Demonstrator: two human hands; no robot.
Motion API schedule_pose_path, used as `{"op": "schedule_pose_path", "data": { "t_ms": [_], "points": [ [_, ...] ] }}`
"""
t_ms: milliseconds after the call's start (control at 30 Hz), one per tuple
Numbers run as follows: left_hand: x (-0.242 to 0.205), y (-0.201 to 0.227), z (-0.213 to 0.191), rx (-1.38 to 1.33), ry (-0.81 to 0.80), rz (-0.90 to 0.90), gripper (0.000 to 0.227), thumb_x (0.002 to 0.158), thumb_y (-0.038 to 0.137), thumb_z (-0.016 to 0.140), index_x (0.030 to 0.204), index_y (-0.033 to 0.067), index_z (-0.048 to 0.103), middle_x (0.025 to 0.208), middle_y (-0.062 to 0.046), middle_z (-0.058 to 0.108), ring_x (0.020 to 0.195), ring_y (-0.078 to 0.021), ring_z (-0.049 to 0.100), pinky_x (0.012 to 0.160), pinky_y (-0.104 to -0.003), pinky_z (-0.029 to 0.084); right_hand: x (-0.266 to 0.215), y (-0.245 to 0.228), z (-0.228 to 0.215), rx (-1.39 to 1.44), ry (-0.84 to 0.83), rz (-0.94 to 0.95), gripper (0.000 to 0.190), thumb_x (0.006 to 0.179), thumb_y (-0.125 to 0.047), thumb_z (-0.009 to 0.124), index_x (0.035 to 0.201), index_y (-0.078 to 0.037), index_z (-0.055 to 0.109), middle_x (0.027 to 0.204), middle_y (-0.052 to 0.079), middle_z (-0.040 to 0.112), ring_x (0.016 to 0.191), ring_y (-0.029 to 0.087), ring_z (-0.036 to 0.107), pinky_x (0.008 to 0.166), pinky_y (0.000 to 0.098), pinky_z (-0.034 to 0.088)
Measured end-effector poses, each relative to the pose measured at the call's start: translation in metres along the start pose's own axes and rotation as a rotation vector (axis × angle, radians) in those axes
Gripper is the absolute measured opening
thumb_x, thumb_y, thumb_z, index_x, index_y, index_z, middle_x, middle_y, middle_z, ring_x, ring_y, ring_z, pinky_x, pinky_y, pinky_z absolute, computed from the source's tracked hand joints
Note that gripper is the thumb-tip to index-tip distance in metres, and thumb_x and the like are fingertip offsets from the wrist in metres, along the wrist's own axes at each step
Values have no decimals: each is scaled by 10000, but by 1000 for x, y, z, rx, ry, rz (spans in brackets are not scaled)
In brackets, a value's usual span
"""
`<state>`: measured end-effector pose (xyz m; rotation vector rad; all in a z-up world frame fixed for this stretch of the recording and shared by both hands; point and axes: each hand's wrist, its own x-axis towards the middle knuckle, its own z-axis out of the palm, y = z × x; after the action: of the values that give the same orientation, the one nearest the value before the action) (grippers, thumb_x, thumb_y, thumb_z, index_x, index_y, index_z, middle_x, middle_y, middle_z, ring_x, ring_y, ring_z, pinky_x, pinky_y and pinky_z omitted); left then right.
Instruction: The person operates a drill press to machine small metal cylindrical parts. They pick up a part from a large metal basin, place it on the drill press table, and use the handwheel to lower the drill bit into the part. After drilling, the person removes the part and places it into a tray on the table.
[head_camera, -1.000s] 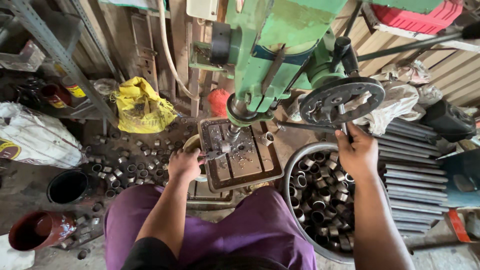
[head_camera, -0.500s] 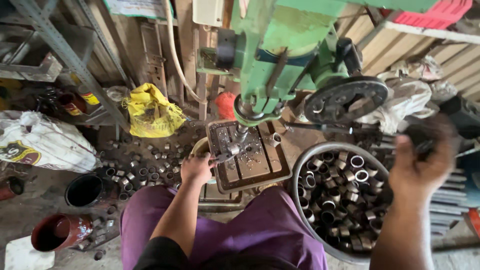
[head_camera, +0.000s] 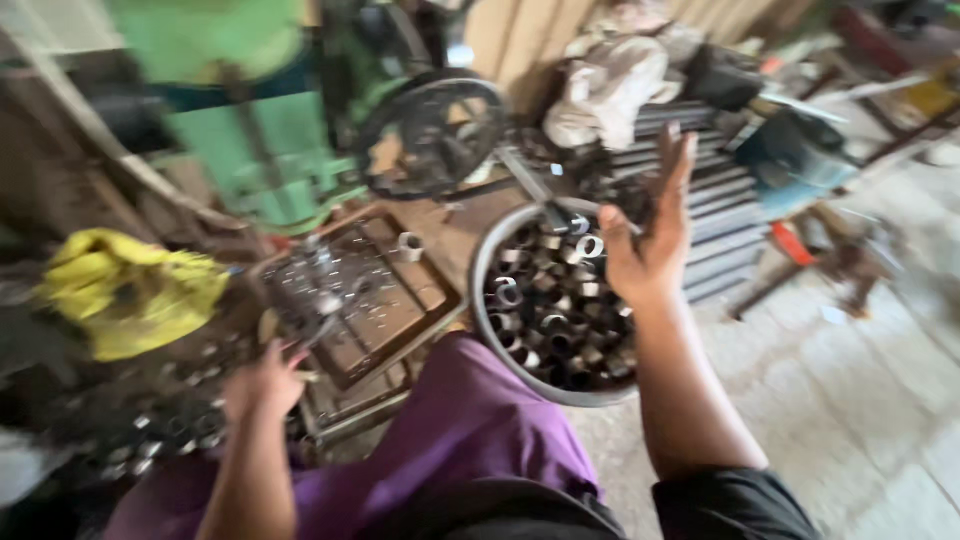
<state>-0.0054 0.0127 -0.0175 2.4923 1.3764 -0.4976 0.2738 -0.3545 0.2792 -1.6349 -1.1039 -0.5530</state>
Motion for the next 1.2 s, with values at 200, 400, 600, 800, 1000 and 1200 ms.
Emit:
{"op": "schedule_pose_path", "data": {
  "t_ms": [200,400,600,800,1000,1200],
  "points": [
    [-12,-33,5,-94,94,39,305,962,422,606,1249,331,559,1001,-92,815,918,-330,778,763,-452,603,-68,70,-21,-314,49,246,724,982,-92,751,1584,53,373,1545,253,535,1430,314,554,1162,423,446],
    [-18,-86,-4,14,176,-112,305,972,458,595,1237,308,617,1126,-101,775,1018,-343,752,841,-479,597,-174,151,-13,-572,-296,669,301,840,-259,756,1085,-86,736,936,168,749,871,356,731,765,430,575],
    [-29,-131,1,-7,91,-170,365,923,411,615,1255,262,649,1165,-115,768,1060,-342,745,892,-468,588,-226,162,0,-833,-580,1167,337,855,-375,712,1126,-180,756,1119,152,735,1062,375,678,911,492,540],
    [-21,-137,10,-71,64,-152,428,875,365,634,1273,215,682,1204,-129,761,1102,-341,737,942,-457,579,-241,166,4,-866,-614,1125,406,799,-307,747,1205,-292,752,1140,97,751,1132,325,664,996,539,450],
    [-9,-77,25,-336,-55,37,492,826,319,653,1291,168,714,1242,-143,754,1145,-340,730,993,-446,570,-214,177,14,-89,-292,1103,479,867,-114,757,1342,-118,694,1045,190,784,941,318,715,815,414,585],
    [-45,15,23,-416,-106,445,330,840,130,642,1161,162,710,1094,-101,740,1005,-266,722,848,-407,578,-170,131,62,935,-280,1139,469,893,57,639,1353,0,569,1146,145,736,1017,262,730,897,396,606]
  ]
}}
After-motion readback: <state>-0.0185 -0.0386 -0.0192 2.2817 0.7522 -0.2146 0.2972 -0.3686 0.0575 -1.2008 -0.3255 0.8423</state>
